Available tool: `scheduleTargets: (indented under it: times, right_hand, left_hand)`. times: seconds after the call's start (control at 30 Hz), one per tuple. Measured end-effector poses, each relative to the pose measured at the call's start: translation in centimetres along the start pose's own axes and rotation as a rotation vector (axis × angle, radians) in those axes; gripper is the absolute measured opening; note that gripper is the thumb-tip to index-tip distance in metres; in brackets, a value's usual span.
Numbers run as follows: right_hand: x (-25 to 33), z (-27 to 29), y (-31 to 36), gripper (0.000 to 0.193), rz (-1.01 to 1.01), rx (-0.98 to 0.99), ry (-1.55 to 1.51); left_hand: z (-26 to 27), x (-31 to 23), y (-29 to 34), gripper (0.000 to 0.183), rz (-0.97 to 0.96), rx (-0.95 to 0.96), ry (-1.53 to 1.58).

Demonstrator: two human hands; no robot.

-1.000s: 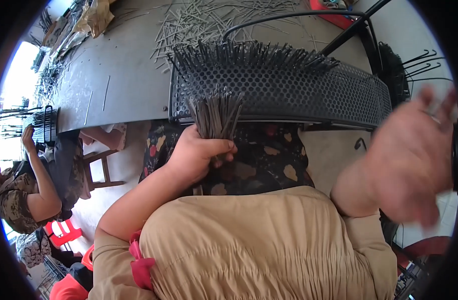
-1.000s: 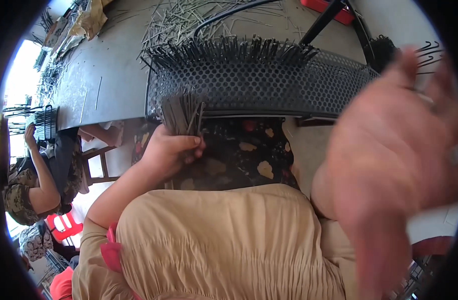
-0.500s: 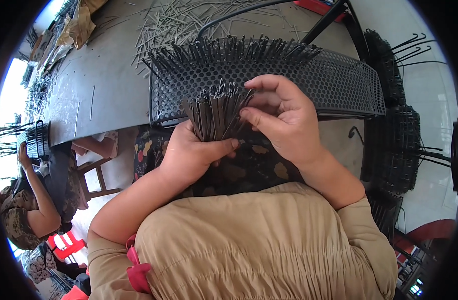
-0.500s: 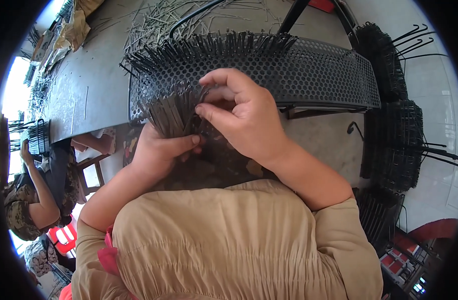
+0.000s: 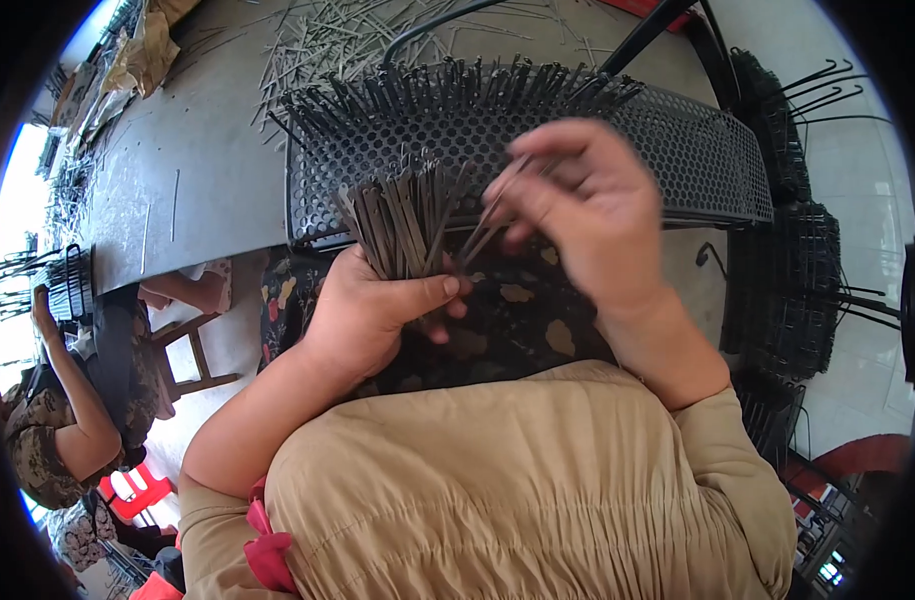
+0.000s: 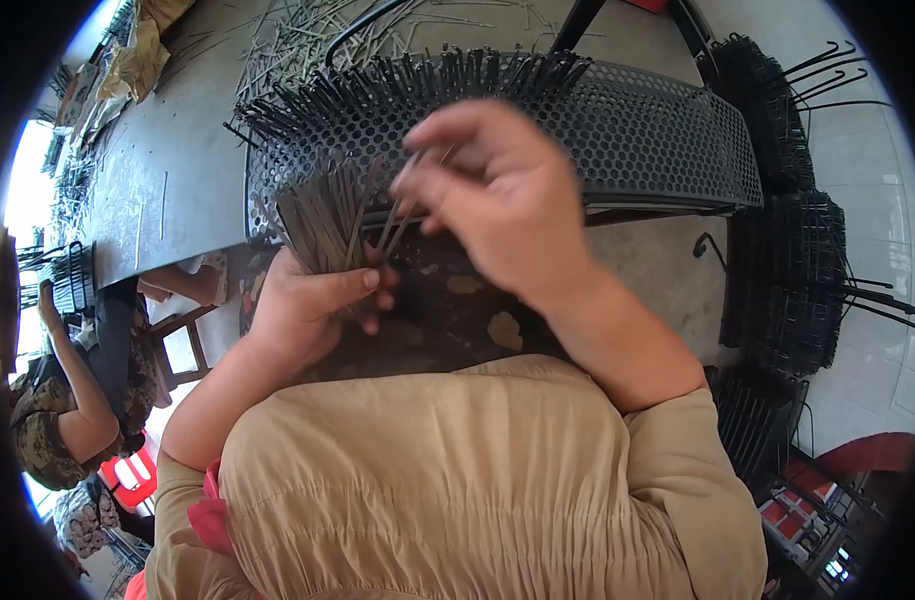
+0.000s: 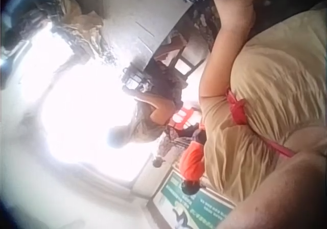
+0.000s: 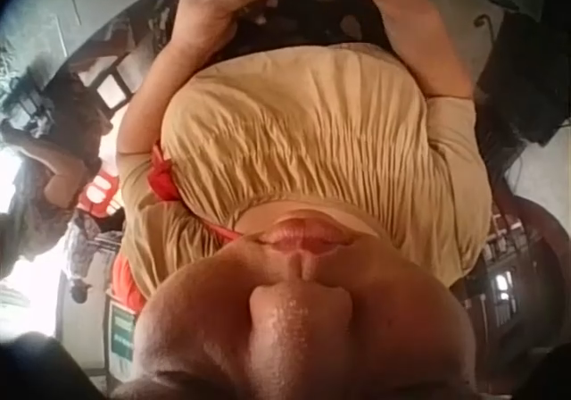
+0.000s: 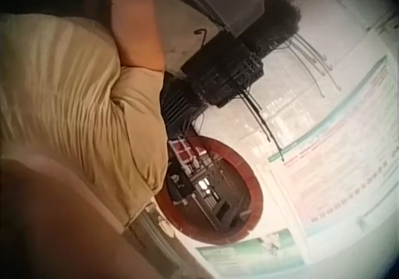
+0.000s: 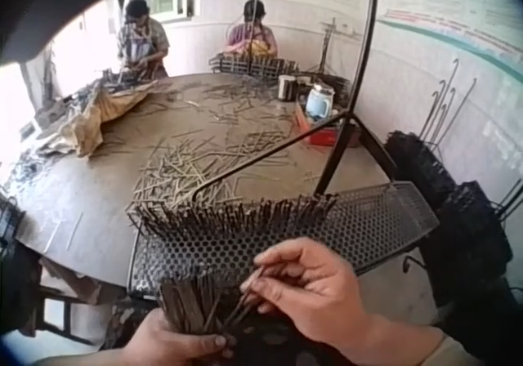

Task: The recorder picks up thin metal rods and manually inserts them into the holes of a perforated metal grid on a workbench.

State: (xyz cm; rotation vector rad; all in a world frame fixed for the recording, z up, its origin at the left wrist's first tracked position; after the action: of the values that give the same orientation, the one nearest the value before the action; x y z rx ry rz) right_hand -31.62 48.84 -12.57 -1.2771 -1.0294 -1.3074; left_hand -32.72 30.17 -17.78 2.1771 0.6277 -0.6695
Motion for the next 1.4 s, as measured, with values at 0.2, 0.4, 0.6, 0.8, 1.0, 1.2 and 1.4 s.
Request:
scheduleTargets:
  times: [0.2,0.4,0.6,0.8,1.0,1.2,1.4]
  right_hand:
    - [2.4,8.0,-4.0,0.018,0.68,-0.333,0.344]
    - [0.3,7.7,-5.1,0.018,0.568,-0.27,0.374]
    - [0.1,5.5,-5.3,0.016,0.658,-0.202,0.776]
    - [1.9,4.8,-6.3,0.016,0.588,-0.193,0.785]
    - [1.2,5.7,-7.4,0.017,1.112,-0.128,0.585]
    - [4.0,3.7,-6.9,0.018,0.634,-0.102,1.071]
    - [5.3,3.9,-5.8,0.016,0.7,-0.216,0.984]
  left_hand:
    - [0.8,0.7,-0.5,0.018,0.119,-0.024,0.015]
    - [1.1,1.0,-0.7,0.019,0.119,-0.04,0.006]
    - [1.3,1.2,-0.7,0.018,0.088,-0.038,-0.016]
    - [1.5,1.1,-0.8,0.019,0.074,-0.058,-0.059]
    - [1.4,1.2,-1.1,0.019,0.077,-0.039,-0.065]
    - [1.7,1.1,-1.0,0.018,0.073,-0.045,-0.06]
    - [1.6,1.0,-0.9,0.018,0.069,-0.034,-0.05]
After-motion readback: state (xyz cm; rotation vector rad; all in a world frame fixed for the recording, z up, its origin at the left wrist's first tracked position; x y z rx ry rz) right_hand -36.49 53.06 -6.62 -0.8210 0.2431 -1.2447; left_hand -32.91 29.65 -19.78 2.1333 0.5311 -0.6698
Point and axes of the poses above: each hand's wrist, its own y-axis away from the middle knuckle, its own z-axis out of the back of the hand, x = y × z, the point moved 5 cm from there along -y, towards the middle knuckle, and after that the axes turned 10 degrees about y, right-handed, at the moved point
